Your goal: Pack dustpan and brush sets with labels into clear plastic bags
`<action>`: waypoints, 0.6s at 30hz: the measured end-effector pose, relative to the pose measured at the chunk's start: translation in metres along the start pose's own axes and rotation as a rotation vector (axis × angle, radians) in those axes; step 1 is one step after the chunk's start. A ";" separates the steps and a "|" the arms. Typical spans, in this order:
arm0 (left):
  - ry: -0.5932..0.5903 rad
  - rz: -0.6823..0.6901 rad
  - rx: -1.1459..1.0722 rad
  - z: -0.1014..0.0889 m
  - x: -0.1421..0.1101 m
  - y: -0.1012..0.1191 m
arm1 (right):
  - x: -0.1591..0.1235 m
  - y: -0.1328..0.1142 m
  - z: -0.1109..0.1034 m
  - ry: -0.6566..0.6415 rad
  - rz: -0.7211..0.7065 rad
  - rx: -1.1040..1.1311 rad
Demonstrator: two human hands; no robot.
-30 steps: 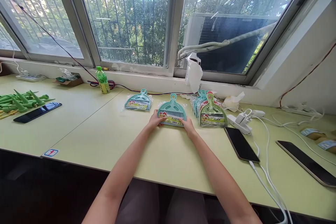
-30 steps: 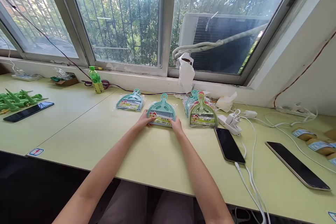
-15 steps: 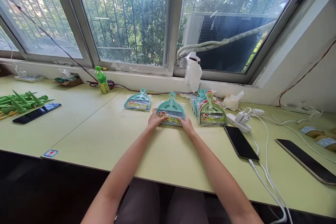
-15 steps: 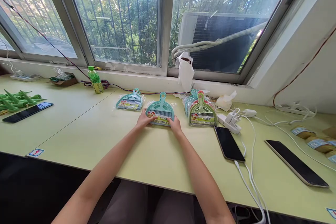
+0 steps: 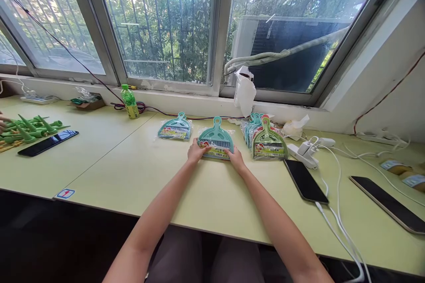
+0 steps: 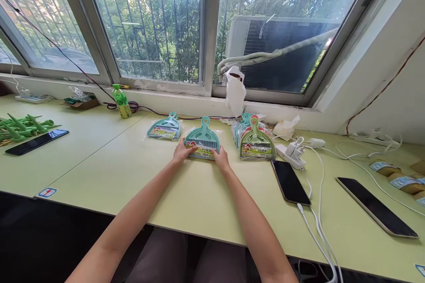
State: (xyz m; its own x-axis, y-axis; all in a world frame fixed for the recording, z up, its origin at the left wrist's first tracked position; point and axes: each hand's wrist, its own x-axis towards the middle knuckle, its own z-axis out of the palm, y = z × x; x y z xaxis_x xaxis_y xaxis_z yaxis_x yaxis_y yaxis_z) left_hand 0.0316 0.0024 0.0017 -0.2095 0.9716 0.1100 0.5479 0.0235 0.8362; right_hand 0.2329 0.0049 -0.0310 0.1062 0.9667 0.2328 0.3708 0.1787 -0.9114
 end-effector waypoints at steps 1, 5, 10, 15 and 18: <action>-0.001 -0.003 -0.003 0.000 0.000 0.000 | 0.000 0.000 0.000 -0.002 0.000 0.005; -0.004 -0.009 -0.009 -0.001 0.000 0.000 | 0.001 0.002 0.000 -0.011 -0.007 0.010; -0.007 -0.017 -0.005 -0.001 0.001 0.000 | 0.001 0.000 -0.001 -0.016 -0.010 -0.006; -0.020 -0.011 -0.007 -0.001 0.000 0.000 | -0.003 -0.005 -0.002 -0.018 -0.003 -0.002; -0.019 -0.008 -0.008 -0.001 0.000 -0.001 | -0.004 -0.007 -0.002 -0.017 -0.001 -0.002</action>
State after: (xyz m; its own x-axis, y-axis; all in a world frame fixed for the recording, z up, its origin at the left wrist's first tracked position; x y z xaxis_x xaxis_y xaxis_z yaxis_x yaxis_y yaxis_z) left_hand 0.0301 0.0023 0.0018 -0.1980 0.9758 0.0930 0.5402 0.0294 0.8410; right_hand 0.2318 -0.0008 -0.0245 0.0901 0.9696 0.2275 0.3731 0.1789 -0.9104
